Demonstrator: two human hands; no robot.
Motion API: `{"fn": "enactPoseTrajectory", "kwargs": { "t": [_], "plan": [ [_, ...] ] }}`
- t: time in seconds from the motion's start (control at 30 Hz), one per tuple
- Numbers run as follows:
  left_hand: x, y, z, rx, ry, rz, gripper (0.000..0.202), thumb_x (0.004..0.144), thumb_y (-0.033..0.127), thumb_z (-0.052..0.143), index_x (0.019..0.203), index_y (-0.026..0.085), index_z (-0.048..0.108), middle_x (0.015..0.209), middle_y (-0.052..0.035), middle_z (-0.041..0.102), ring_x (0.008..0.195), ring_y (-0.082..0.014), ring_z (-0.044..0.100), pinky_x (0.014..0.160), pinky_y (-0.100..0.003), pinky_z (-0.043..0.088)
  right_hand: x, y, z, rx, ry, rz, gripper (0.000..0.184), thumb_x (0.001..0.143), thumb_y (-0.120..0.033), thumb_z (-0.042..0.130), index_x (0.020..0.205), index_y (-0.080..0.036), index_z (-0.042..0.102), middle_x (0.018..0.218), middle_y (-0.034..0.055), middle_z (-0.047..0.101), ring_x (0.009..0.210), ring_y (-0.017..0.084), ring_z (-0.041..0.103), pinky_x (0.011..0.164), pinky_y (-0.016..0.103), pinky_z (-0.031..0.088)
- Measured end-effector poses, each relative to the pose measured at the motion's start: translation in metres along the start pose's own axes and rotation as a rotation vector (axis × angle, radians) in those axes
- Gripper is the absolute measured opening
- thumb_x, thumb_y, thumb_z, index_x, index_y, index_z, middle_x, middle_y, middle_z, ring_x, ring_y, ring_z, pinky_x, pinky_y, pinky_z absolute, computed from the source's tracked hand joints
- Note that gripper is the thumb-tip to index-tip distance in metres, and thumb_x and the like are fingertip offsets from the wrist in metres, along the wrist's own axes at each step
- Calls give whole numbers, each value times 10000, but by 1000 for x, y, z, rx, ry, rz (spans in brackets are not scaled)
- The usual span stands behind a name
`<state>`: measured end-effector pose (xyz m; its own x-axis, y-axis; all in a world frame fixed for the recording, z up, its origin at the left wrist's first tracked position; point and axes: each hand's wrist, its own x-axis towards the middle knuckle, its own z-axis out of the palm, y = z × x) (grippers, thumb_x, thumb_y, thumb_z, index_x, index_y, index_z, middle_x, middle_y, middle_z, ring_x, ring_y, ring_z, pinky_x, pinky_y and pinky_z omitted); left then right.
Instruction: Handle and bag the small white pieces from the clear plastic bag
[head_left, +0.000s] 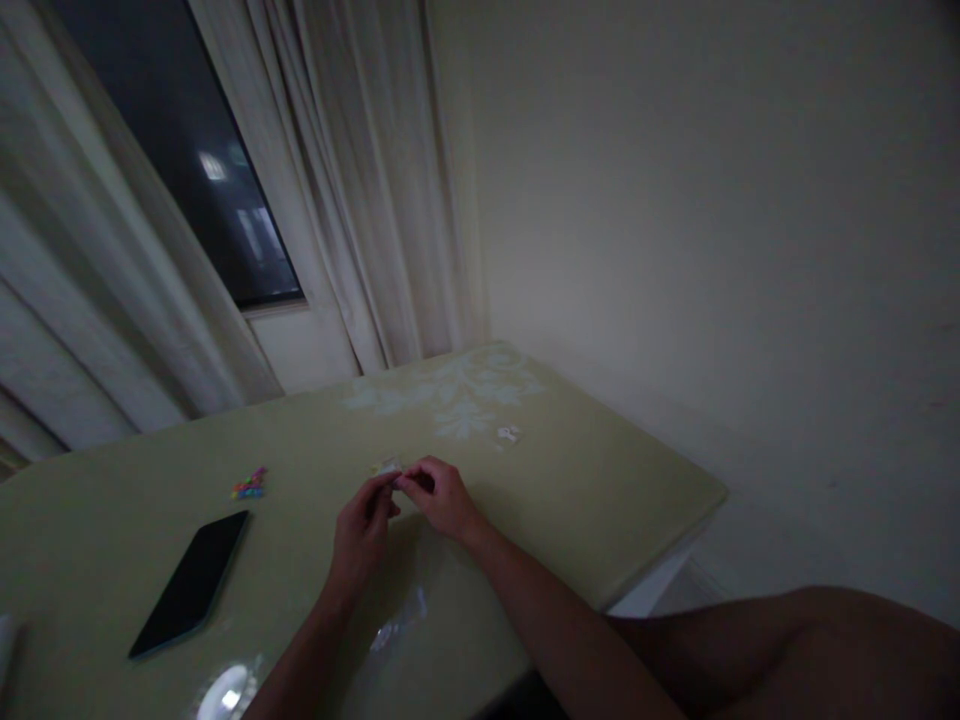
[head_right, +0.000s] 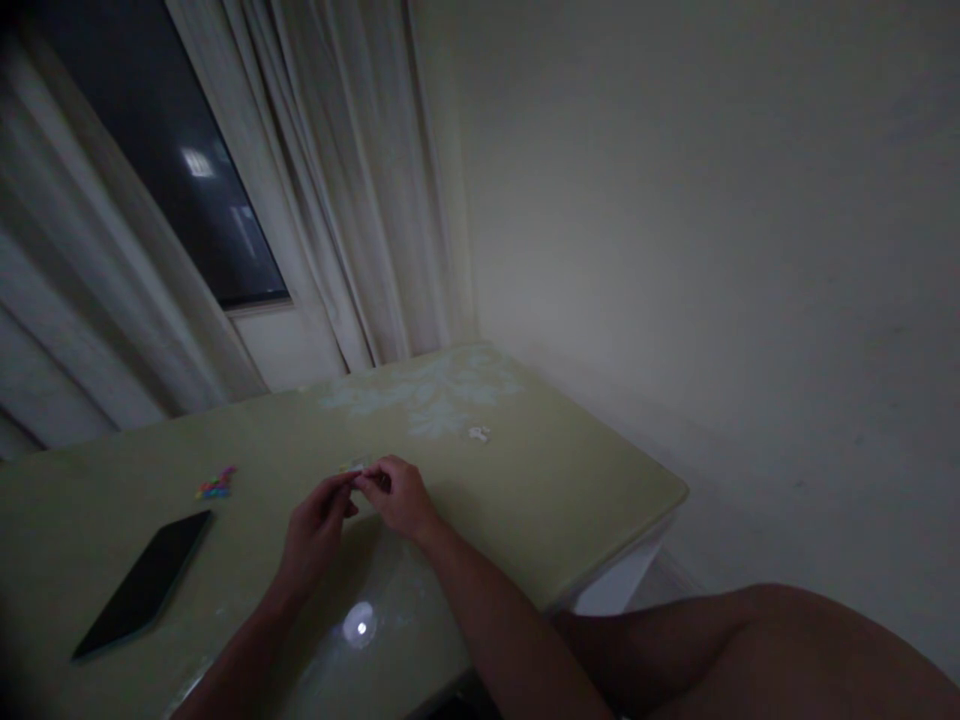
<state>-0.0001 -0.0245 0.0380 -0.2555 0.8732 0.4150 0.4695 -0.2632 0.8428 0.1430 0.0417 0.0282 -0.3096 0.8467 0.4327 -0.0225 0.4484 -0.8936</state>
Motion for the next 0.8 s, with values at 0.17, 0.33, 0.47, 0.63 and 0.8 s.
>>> {"fn": "enactPoseTrajectory", "kwargs": {
  "t": [0.17, 0.33, 0.47, 0.63, 0.8],
  "plan": [
    [0, 1, 0, -20, -6, -40, 370, 932, 469, 595, 1135, 199, 744, 902, -47, 757, 695, -190, 670, 684, -323, 578, 0, -4, -3, -17, -15, 16, 173, 906, -338, 722, 853, -173, 720, 755, -10, 617, 673, 125, 517, 626, 238, 411],
    [0, 2, 0, -47, -12, -43, 383, 919, 487, 616, 1132, 196, 745, 955, -62, 769, 706, -190, 674, 690, -330, 590, 0, -3, -3, -33, -27, 21, 162, 917, -330, 726, 888, -171, 734, 778, -2, 638, 686, 126, 525, 629, 235, 415],
    [0, 1, 1, -48, -13, -49, 373, 919, 479, 620, 1128, 198, 748, 969, -65, 778, 716, -192, 678, 702, -335, 593, 0, 0, -1, -9, -24, 15, 131, 900, -298, 740, 872, -169, 731, 773, -8, 632, 685, 124, 533, 636, 239, 411],
    [0, -4, 1, -40, -14, -29, 363, 933, 467, 608, 1140, 203, 746, 970, -56, 775, 708, -185, 669, 704, -331, 585, 0, 0, -1, 1, -22, 20, 140, 898, -305, 738, 872, -168, 735, 772, -6, 637, 687, 127, 539, 642, 242, 418],
    [0, -3, 1, -26, -15, -31, 356, 940, 467, 602, 1136, 207, 745, 937, -48, 771, 701, -189, 677, 688, -325, 580, -1, -2, -1, -14, -27, 22, 131, 899, -299, 729, 873, -171, 737, 777, -9, 636, 695, 126, 545, 651, 237, 427]
  ]
}}
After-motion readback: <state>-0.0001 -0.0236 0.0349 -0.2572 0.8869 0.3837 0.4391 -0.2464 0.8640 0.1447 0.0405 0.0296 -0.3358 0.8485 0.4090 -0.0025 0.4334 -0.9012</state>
